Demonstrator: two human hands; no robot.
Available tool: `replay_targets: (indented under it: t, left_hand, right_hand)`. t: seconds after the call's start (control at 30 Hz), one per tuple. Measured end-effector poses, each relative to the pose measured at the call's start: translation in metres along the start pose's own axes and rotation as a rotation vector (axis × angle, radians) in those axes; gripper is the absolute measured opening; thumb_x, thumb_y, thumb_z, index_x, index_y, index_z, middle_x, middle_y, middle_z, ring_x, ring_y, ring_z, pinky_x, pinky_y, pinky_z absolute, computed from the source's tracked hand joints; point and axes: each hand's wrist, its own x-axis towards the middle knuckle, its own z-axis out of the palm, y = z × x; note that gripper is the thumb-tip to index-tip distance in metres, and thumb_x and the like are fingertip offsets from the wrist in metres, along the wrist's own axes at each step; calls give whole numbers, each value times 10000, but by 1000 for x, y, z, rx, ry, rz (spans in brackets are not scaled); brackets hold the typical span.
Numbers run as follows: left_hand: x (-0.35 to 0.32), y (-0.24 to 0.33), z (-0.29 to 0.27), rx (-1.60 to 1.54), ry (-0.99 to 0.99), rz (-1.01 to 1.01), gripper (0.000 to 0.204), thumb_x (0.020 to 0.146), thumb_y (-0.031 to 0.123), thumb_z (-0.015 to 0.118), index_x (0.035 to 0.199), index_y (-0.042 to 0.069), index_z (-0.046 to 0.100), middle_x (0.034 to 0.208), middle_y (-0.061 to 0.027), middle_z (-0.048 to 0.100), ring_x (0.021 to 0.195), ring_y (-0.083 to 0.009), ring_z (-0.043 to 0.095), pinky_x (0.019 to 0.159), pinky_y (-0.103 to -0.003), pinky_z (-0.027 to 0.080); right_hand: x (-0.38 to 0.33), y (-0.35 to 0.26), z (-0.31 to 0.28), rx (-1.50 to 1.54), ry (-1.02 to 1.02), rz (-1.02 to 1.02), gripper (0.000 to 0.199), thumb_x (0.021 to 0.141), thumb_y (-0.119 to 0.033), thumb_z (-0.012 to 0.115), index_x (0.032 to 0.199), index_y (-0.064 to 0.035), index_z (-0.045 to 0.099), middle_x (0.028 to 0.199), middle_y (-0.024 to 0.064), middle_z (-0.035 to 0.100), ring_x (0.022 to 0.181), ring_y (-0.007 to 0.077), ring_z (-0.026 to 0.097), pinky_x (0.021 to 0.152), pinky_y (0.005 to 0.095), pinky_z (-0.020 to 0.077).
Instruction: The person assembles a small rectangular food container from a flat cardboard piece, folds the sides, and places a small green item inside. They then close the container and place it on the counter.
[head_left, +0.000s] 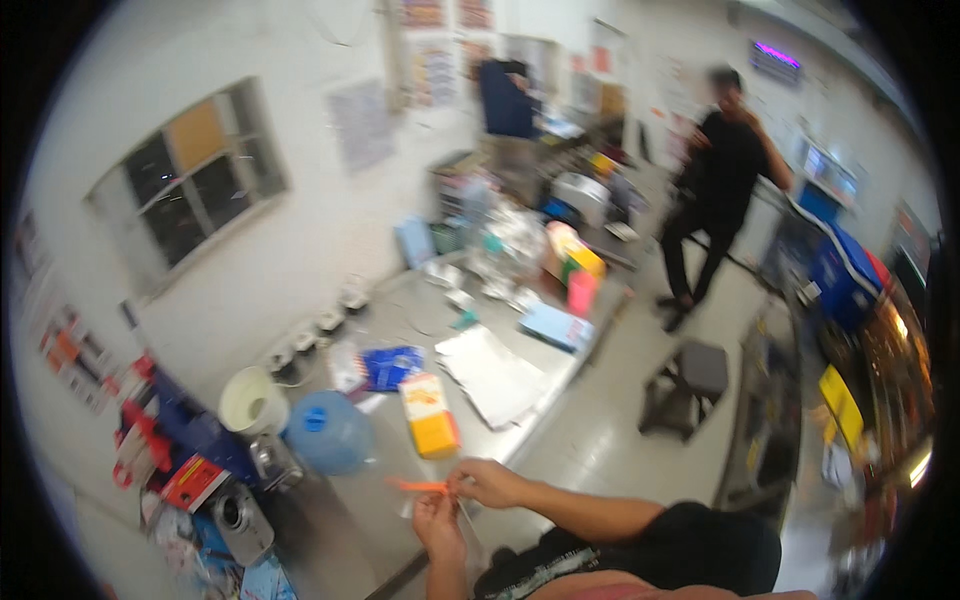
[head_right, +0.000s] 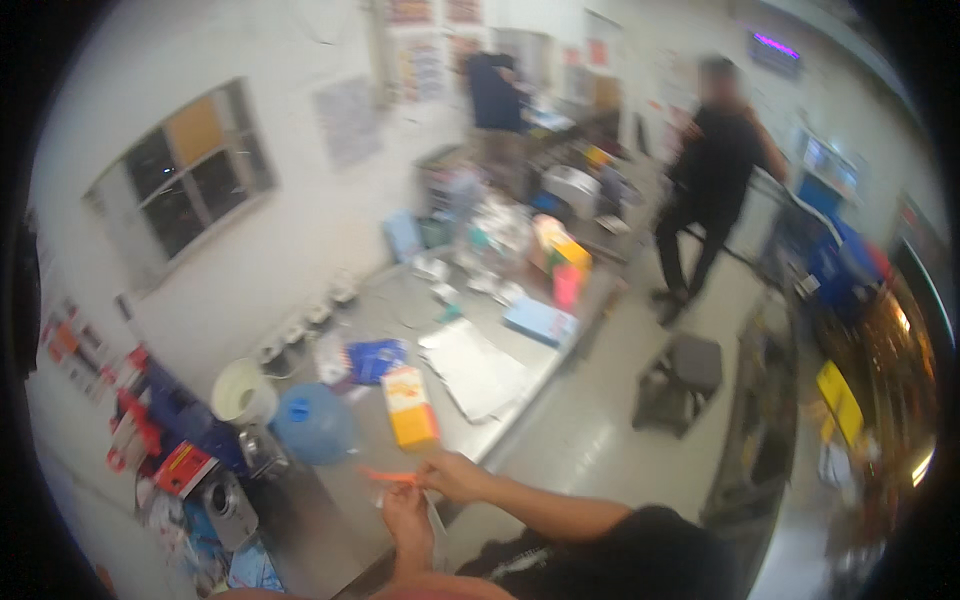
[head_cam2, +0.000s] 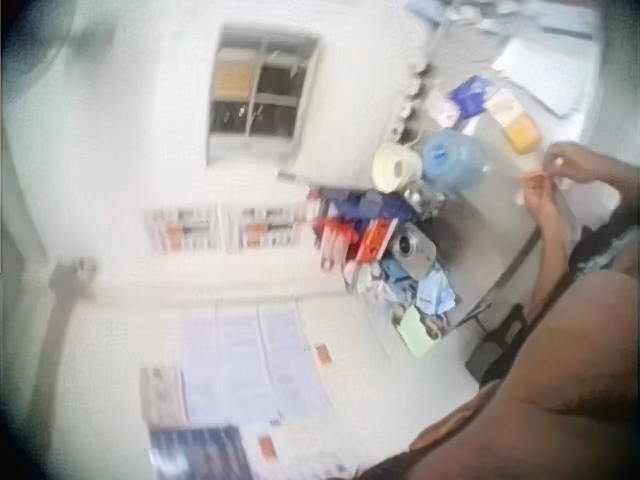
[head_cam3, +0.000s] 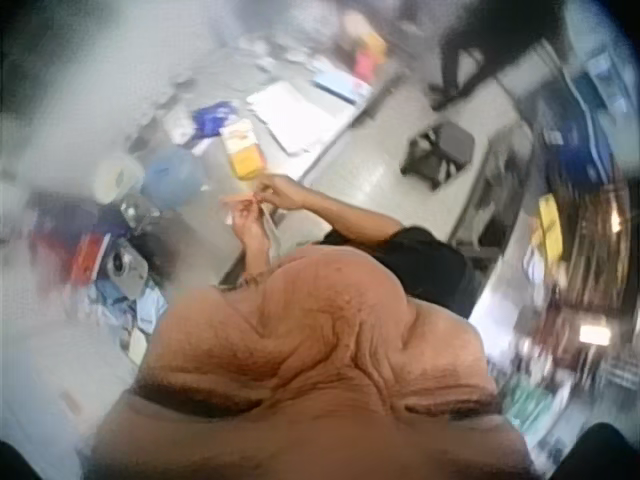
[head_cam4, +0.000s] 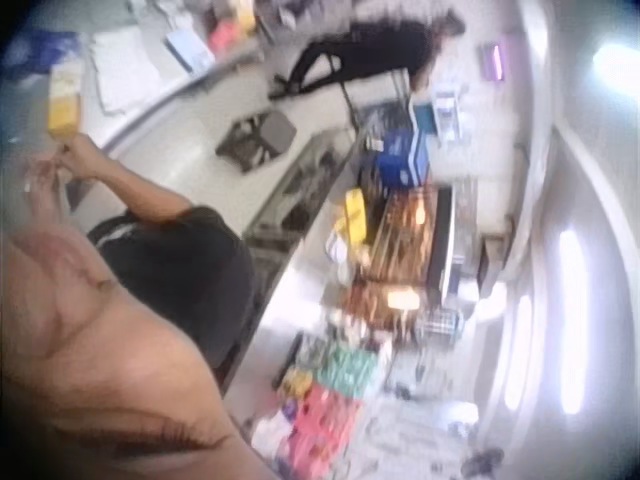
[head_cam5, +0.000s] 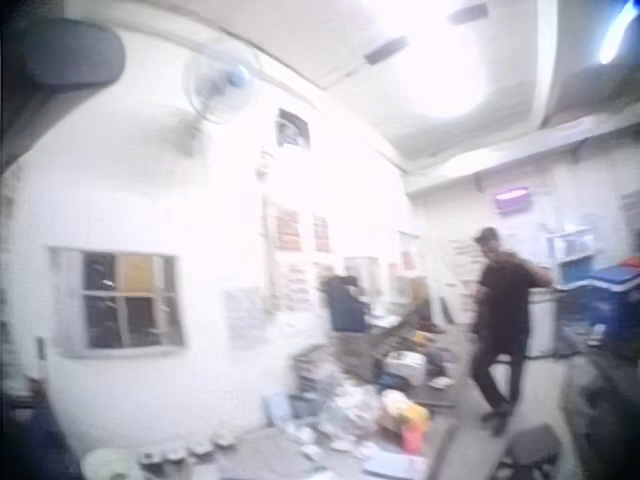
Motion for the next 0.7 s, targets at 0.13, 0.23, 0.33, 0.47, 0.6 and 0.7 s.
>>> replay_targets:
  t: [0.13, 0.23, 0.33, 0.47, 0.6, 0.7]
  left_hand:
    - [11, -14, -26, 12, 95, -71, 238, 963, -43, 658, 1186, -53, 574, 1153, -143, 673, 1066, -244, 672, 939, -393, 547]
    - [45, -51, -65, -83, -19, 10, 190, 973, -7, 675, 1153, -31, 618, 1140, -134, 688, 1014, -231, 682, 897, -376, 551]
    - [49, -30, -48, -103, 16, 10, 206, 990, 33, 675, 1183, -11, 621, 1136, -122, 694, 1001, -224, 687, 880, -376, 561]
    - [45, -21, -33, -129, 17, 29, 229, 1011, 86, 676, 1223, 14, 624, 1131, -108, 703, 985, -216, 694, 858, -376, 574]
    - [40, -24, -18, -205, -36, 52, 255, 1033, 140, 676, 1263, 40, 628, 1126, -93, 712, 969, -207, 700, 836, -377, 587]
    - [36, -6, -11, -365, -53, -37, 215, 1007, 73, 645, 1216, 30, 617, 1130, -129, 709, 1024, -252, 703, 921, -402, 575]
  right_hand:
    - [14, 10, 9, -137, -77, -123, 119, 958, -166, 725, 1034, -73, 728, 1095, 118, 740, 1058, 270, 697, 934, 372, 534]
    - [32, -7, 8, -81, -122, -253, 118, 964, -139, 708, 1005, -29, 706, 1117, 133, 732, 1021, 269, 715, 901, 365, 555]
    - [30, -27, 14, 112, -105, -320, 70, 945, -32, 663, 881, -5, 658, 969, 150, 725, 896, 261, 724, 785, 365, 568]
    - [36, -24, 11, 134, -49, -330, 69, 943, -29, 667, 881, -1, 658, 973, 158, 723, 898, 262, 724, 782, 365, 575]
    - [52, 14, 3, -126, -16, -281, 164, 963, -166, 733, 1047, -25, 724, 1177, 149, 726, 1071, 275, 711, 929, 365, 573]
    - [48, 3, 8, 35, -7, -226, 139, 946, -130, 750, 1017, -13, 724, 1210, 169, 707, 1106, 280, 703, 920, 362, 590]
